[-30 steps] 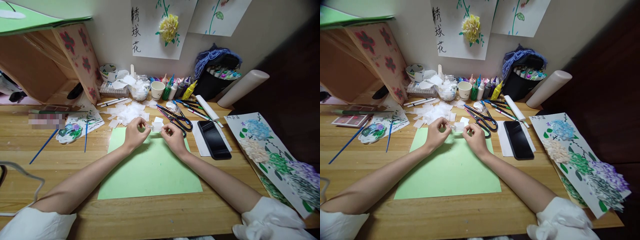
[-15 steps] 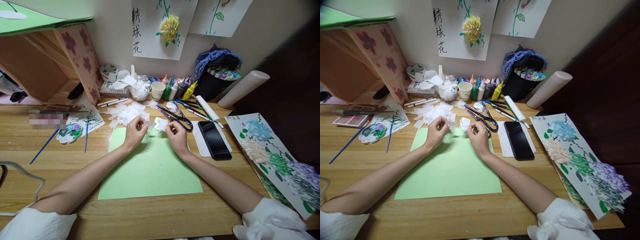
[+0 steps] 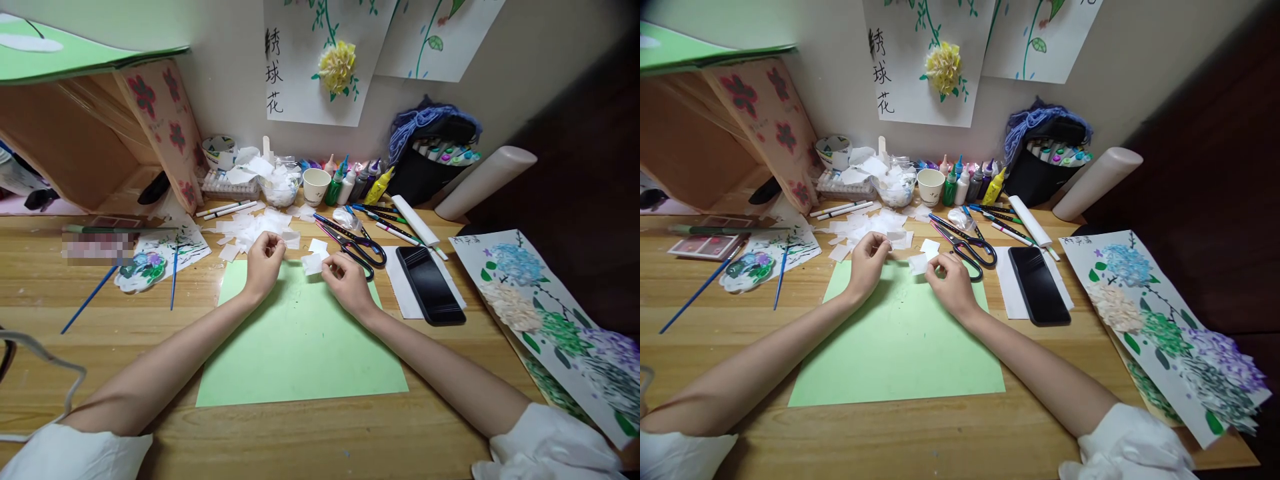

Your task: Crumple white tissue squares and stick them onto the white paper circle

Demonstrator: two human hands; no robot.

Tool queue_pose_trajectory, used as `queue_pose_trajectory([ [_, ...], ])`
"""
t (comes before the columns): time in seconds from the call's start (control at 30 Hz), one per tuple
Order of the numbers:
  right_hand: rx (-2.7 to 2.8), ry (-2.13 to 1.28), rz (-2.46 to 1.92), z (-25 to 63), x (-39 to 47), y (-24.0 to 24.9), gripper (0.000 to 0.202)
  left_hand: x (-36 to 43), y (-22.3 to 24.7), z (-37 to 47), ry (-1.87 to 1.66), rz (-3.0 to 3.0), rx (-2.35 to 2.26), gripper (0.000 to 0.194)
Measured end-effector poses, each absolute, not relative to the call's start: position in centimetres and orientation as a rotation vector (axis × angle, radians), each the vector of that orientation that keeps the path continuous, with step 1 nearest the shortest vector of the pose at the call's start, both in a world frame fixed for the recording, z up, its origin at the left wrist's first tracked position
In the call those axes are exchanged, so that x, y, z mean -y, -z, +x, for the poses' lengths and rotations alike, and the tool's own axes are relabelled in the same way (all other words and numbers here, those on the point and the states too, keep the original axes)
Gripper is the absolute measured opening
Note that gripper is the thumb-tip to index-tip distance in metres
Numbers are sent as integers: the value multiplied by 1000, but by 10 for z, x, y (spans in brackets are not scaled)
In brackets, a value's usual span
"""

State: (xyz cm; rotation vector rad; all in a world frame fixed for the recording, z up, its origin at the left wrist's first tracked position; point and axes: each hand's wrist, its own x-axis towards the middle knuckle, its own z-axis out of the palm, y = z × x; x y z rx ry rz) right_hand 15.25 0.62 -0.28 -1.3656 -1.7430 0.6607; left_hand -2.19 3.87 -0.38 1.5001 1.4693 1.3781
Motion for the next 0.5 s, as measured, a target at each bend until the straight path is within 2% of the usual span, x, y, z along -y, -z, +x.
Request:
queue_pose_trajectory([
  [0.17,1656,-653,-1339,153,-4,-2,16,-33,1,-19,-1265,1610,-1329,10],
  [0.37,1630,-892,-1204,151,-7,4,16,-29,-3,-17,-1025,1822,-1249,8],
  [0.5,1597,-897,-1218,151,-9,6,16,-25,-4,-15,-1119,1969,-1365,5],
])
